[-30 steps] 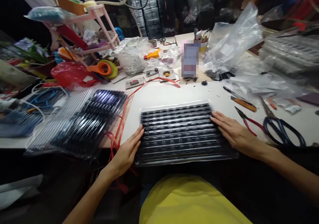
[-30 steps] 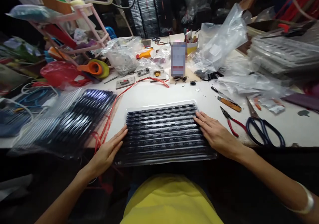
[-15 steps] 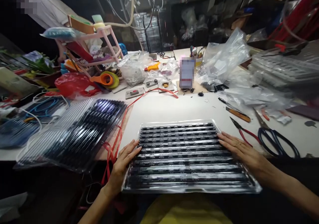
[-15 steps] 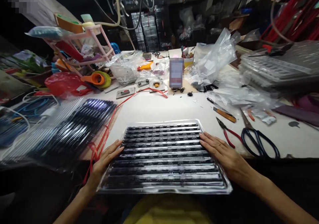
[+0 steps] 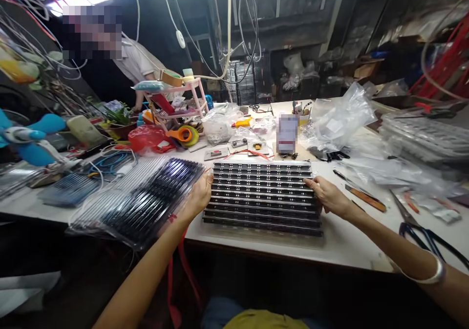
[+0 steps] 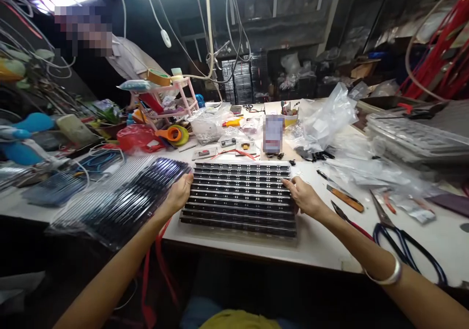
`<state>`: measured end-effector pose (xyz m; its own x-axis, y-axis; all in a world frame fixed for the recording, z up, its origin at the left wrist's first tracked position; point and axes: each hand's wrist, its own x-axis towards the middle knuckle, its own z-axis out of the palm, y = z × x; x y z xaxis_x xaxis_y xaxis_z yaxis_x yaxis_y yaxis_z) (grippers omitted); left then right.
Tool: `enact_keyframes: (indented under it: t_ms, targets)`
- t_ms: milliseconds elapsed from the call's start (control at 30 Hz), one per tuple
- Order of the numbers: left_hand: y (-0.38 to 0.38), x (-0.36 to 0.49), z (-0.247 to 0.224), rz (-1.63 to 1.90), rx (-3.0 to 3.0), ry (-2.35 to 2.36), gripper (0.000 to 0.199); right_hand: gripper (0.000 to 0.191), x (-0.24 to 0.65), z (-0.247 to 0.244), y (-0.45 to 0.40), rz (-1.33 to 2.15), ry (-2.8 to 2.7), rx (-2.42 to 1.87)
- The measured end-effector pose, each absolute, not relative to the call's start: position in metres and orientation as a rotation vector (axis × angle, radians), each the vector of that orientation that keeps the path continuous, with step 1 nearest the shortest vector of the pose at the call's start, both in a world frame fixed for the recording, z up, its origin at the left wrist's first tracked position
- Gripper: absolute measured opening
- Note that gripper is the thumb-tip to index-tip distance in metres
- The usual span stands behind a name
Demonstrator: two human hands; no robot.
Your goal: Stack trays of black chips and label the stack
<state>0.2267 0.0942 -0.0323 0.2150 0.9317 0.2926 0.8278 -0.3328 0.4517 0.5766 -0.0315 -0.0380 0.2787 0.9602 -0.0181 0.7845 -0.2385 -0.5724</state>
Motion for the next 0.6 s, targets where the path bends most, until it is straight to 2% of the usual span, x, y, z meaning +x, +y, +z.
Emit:
enact_keyframes:
  t_ms: [100,233,333,433,500,600]
  targets:
    - [0.096,0.226,-0.048,0.563,2.31,1.794,0.03,0.049,0.576,-0.058,-0.026,0.52,-1.689,-2.18]
    - [0.104,0.231,-0.054,0.308,2.402,1.807,0.032,0.053,0.576,-0.06,-0.023,0.402,-1.862,-2.306]
    - [0.098,0.24,-0.048,0.22,2.514,1.754,0.041,0.055,0.567,-0.057,-0.027,0.206,-1.961,-2.339]
    - [0.079,0.257,-0.042,0.097,2.636,1.563,0.041,0.058,0.556,-0.076,-0.027,-0.048,-2.146,-2.113]
    - [0.071,0.273,-0.044,0.014,2.676,1.421,0.043,0.059,0.552,-0.101,-0.015,-0.307,-2.27,-1.727]
    - [0.072,0.291,-0.051,0.008,2.681,1.317,0.068,0.058,0.544,-0.135,0.017,-0.377,-2.384,-1.374]
